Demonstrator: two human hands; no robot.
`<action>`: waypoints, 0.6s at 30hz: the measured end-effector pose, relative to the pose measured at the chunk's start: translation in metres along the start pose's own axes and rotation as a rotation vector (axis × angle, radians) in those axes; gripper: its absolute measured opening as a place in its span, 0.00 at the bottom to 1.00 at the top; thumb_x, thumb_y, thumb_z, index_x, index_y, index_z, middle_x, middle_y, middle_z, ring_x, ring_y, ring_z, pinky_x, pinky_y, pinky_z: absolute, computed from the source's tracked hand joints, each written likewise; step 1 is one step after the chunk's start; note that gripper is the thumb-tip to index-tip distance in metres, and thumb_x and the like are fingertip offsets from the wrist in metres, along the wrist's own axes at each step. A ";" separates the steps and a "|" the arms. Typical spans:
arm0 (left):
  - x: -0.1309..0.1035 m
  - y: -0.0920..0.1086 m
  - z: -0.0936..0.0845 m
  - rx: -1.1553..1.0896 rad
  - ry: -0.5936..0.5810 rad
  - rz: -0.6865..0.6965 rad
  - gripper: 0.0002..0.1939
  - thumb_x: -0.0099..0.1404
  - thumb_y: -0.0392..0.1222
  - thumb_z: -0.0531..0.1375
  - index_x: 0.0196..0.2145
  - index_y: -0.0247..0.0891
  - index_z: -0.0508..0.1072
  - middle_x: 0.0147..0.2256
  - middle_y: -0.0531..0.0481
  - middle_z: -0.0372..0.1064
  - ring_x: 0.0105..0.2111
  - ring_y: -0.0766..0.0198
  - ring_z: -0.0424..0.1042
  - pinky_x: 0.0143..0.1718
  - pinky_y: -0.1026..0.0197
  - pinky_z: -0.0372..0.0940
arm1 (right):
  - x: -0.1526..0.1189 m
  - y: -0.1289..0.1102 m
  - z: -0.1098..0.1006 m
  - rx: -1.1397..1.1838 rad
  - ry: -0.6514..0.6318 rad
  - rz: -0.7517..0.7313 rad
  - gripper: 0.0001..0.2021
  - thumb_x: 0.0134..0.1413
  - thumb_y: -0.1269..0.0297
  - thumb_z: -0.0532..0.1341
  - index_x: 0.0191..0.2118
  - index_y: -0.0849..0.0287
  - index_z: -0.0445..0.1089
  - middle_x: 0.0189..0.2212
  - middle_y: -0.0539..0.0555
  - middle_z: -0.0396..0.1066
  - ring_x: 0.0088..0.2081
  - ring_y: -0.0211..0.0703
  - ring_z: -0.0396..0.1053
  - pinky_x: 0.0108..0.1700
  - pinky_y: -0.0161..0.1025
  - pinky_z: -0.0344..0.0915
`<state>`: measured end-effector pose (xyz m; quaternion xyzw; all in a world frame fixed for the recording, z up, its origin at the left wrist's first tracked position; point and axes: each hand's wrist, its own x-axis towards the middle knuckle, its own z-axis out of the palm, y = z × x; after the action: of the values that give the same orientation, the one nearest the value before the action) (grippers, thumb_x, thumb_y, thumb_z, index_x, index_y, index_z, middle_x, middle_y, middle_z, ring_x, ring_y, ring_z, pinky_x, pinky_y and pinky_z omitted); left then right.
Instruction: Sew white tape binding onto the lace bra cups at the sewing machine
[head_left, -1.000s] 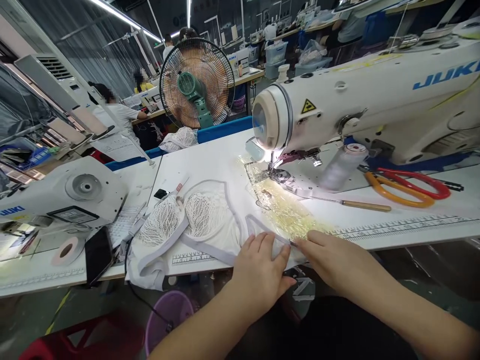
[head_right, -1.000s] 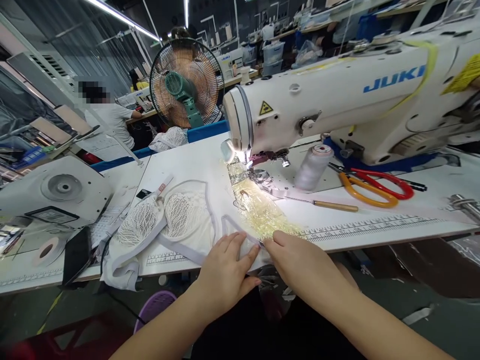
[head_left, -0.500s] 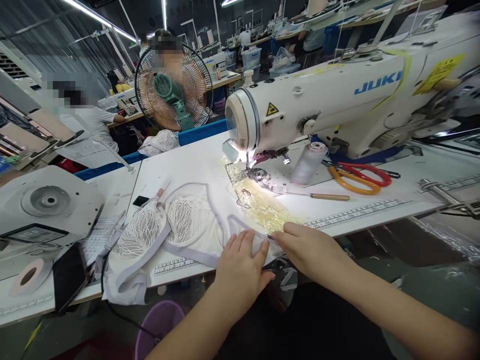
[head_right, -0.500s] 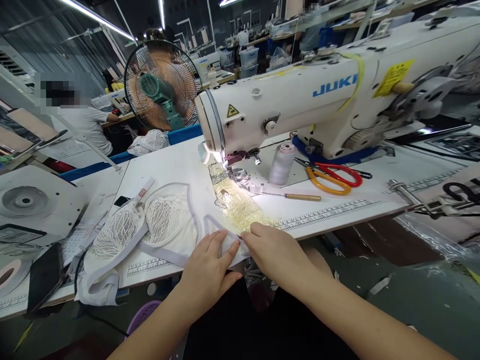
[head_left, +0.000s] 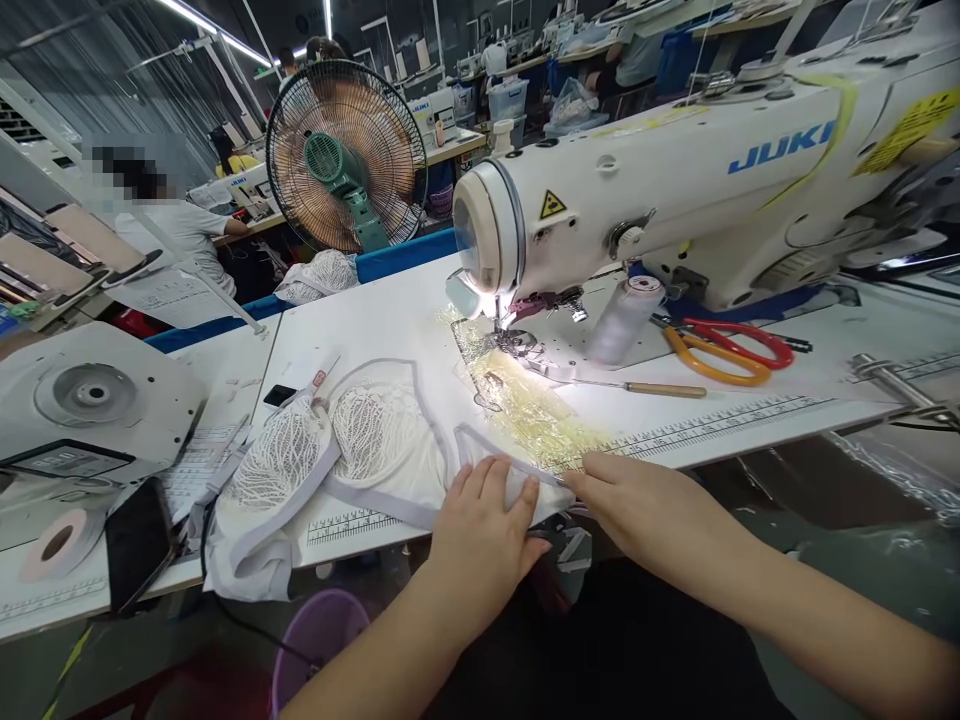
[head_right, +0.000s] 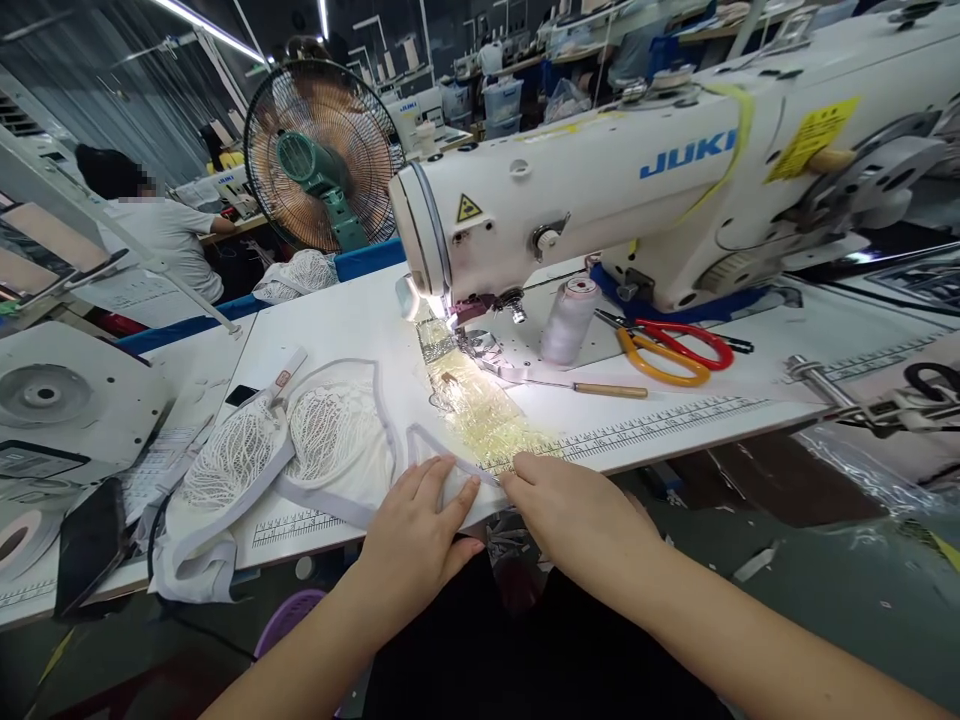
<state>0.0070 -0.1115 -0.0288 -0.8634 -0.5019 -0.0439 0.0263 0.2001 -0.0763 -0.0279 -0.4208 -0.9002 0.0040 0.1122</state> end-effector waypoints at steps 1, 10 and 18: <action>0.000 0.000 0.000 -0.002 0.002 -0.001 0.27 0.59 0.54 0.53 0.54 0.41 0.59 0.55 0.36 0.56 0.54 0.50 0.57 0.53 0.47 0.55 | -0.002 0.001 -0.002 -0.005 -0.003 0.001 0.08 0.48 0.77 0.54 0.31 0.59 0.68 0.23 0.51 0.62 0.23 0.37 0.59 0.23 0.34 0.46; 0.004 0.012 0.004 -0.004 0.088 0.070 0.29 0.61 0.54 0.50 0.52 0.27 0.62 0.52 0.34 0.59 0.54 0.49 0.56 0.57 0.44 0.49 | 0.000 0.002 -0.003 0.003 0.015 0.047 0.09 0.53 0.73 0.52 0.34 0.58 0.69 0.24 0.51 0.62 0.26 0.38 0.60 0.24 0.34 0.45; 0.002 0.019 0.010 -0.020 0.080 0.080 0.29 0.57 0.53 0.56 0.55 0.41 0.58 0.53 0.34 0.55 0.54 0.45 0.56 0.52 0.44 0.55 | 0.011 -0.003 0.003 0.051 -0.032 0.055 0.08 0.54 0.71 0.52 0.33 0.59 0.69 0.24 0.51 0.62 0.26 0.37 0.58 0.24 0.35 0.42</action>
<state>0.0251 -0.1187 -0.0386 -0.8805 -0.4652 -0.0823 0.0394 0.1904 -0.0698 -0.0279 -0.4423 -0.8896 0.0367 0.1082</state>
